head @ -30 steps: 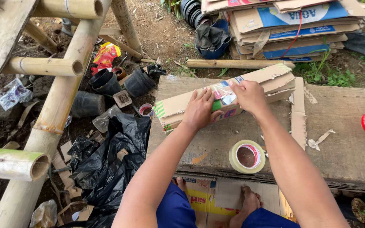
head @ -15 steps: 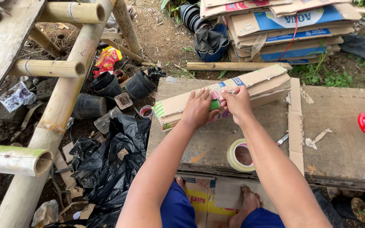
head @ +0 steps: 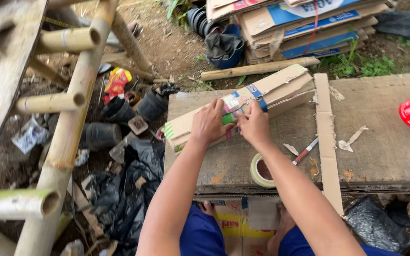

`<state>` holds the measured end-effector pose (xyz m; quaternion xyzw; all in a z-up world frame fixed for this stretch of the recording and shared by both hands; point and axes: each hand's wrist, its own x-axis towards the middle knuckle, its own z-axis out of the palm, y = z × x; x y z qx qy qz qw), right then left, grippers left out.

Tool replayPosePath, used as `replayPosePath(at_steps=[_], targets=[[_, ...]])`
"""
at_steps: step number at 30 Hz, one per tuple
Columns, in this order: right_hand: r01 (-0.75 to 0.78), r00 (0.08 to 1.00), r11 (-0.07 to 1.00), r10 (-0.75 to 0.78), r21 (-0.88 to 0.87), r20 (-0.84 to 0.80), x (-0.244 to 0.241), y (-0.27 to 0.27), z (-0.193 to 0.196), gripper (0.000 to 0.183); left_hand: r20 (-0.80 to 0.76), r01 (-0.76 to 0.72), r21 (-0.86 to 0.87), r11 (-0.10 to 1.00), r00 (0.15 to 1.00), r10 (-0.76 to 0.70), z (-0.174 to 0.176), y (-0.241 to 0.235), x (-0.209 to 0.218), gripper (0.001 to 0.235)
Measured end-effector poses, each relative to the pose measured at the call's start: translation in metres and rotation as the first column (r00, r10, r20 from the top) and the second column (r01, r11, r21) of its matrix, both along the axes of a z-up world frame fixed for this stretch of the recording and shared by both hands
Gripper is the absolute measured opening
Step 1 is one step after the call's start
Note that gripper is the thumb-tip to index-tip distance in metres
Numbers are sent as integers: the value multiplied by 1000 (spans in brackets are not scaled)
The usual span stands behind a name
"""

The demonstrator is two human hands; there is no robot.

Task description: The person uses a utility knife to cut a strip from a cardboard box and then secures the box with clear adhesive tape. The person works on a wooden table outdoors.

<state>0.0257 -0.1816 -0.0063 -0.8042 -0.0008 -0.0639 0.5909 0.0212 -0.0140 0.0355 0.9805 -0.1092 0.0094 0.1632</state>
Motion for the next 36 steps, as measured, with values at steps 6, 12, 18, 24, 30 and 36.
replayPosePath(at_steps=[6,12,18,24,30,36], targets=[[8,999,973,-20,232,49,-16,-5,-4,40,111,308,216,927,935,-337,6,-6,19,99],[-165,986,956,165,242,19,10,-16,3,37,-59,301,109,947,953,-296,-11,7,38,95],[-161,987,973,162,162,6,1,-21,2,36,-70,314,161,936,949,-307,-9,5,39,96],[-174,984,965,164,198,66,-7,-21,-4,37,-35,360,291,886,930,-366,-3,-1,27,90],[-174,950,946,234,-273,205,5,-38,-8,47,-11,337,314,888,936,-351,-14,-2,23,84],[64,776,606,470,-793,421,28,-52,32,68,-28,318,355,879,943,-331,-21,-5,25,84]])
